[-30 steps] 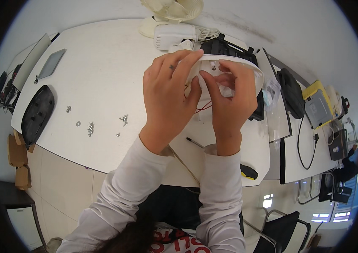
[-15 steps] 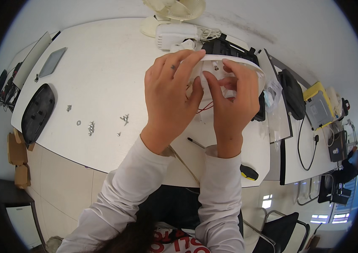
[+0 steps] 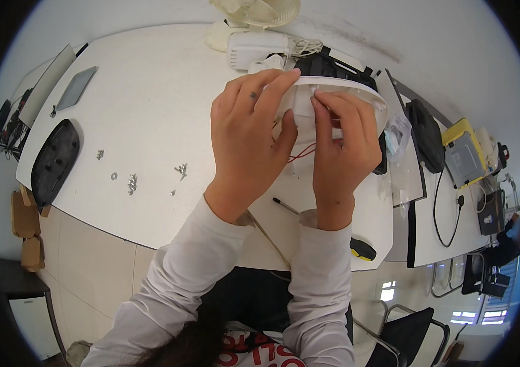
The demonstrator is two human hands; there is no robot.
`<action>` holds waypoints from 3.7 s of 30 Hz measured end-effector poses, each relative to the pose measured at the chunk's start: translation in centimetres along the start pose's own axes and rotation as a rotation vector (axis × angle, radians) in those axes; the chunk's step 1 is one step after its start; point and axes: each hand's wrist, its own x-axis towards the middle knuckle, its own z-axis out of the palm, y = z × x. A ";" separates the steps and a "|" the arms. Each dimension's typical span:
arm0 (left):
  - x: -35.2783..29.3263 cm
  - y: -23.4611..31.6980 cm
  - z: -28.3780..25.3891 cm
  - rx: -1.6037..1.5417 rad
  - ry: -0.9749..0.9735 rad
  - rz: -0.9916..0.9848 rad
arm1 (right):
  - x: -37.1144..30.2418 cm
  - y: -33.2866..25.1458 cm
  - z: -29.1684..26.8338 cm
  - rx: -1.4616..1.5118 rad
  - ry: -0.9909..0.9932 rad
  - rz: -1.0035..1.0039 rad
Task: The person uses a screwdriver to tighten screws into a white plastic housing containing wires and electronic components. They repeatedly pick up screws from the table, insert them into the housing, and turn the screwdriver to secure them.
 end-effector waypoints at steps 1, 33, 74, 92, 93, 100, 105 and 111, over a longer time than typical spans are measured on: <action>0.0 0.0 0.0 0.001 0.004 0.001 | -0.1 0.3 0.0 0.010 -0.004 0.009; -0.1 -0.1 -0.2 0.012 -0.010 0.003 | -0.5 -0.3 -0.3 -0.026 -0.105 0.242; -0.1 0.0 0.0 0.011 -0.005 -0.005 | -0.5 -1.2 0.1 0.067 -0.006 0.242; -0.7 0.5 0.3 -0.043 0.207 -0.018 | -0.2 -0.5 -1.3 -0.230 -0.191 0.009; -0.8 0.4 0.3 -0.040 0.211 -0.019 | -0.1 -0.3 -1.5 -0.264 -0.203 -0.039; -0.6 0.6 -0.7 -0.057 0.219 -0.025 | 0.3 -2.4 -4.6 -0.217 -0.147 0.133; -1.5 3.8 -1.7 -0.281 0.335 -0.045 | -2.2 -5.6 -6.7 -0.089 -0.058 0.409; -6.7 7.0 -8.0 -0.714 0.052 -0.444 | -6.5 -8.1 -9.9 0.441 -0.087 0.580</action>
